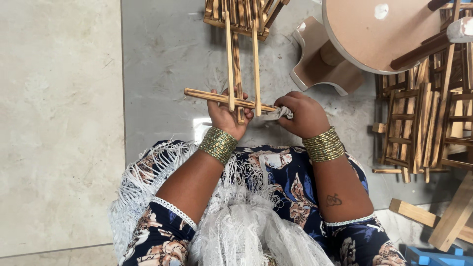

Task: The person sits on the floor and wipes a small wooden chair with a cloth. They rotate the chair to clean different sides and then place it on the floor. The person then picks up a second wooden chair and wipes it with the cloth.

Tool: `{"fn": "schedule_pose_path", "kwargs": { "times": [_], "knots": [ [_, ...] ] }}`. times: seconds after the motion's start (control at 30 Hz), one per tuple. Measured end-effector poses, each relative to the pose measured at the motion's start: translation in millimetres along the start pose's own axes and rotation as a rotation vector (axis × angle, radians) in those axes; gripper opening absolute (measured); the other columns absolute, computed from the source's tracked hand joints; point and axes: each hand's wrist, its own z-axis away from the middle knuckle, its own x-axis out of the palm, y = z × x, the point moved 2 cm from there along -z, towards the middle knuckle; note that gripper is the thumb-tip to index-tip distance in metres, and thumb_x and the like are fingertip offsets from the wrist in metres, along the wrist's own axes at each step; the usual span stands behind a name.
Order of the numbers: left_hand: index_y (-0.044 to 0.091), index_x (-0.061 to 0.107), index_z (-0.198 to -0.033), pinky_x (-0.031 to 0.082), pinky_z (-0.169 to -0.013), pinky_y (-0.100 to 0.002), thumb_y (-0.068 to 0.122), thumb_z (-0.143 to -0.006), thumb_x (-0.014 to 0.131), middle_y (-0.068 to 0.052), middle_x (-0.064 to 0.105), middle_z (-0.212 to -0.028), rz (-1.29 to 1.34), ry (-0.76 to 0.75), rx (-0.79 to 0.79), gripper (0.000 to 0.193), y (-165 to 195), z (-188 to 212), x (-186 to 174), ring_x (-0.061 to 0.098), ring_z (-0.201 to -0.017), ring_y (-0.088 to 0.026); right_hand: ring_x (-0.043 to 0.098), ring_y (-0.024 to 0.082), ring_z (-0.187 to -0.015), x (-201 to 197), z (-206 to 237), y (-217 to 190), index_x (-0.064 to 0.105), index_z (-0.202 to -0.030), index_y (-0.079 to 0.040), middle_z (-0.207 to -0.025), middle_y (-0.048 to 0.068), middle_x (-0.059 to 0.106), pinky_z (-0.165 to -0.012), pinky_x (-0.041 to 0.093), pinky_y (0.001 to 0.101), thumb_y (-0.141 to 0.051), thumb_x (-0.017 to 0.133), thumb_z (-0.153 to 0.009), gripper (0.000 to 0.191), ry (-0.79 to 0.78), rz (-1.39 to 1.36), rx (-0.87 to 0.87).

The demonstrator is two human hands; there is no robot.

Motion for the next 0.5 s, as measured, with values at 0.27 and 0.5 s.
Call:
{"fn": "schedule_pose_path", "kwargs": {
  "times": [0.27,0.5],
  "knots": [
    [0.014,0.059,-0.131,0.057,-0.088,-0.044,0.065,-0.097,0.053,-0.003,0.064,-0.116,-0.094,-0.41,0.116,0.062,16.0,16.9,25.1,0.066,-0.101,-0.023,0.071,0.019,-0.09,-23.5,11.1,17.4,0.07,-0.092,-0.006,-0.097,0.008,0.07,-0.079,0.057,0.0334,-0.014,0.088,-0.075,0.027,0.312,-0.433,-0.134],
    [0.01,0.049,-0.14,0.058,-0.096,-0.041,0.045,-0.103,0.068,-0.007,0.064,-0.128,-0.178,-0.392,0.425,0.054,20.6,3.6,17.3,0.063,-0.113,-0.022,0.065,0.015,-0.09,-16.8,17.9,7.8,0.056,-0.092,-0.01,-0.097,0.005,0.065,-0.077,0.058,0.0275,-0.015,0.095,-0.075,0.042,0.495,-0.822,-0.237]
  ]
}}
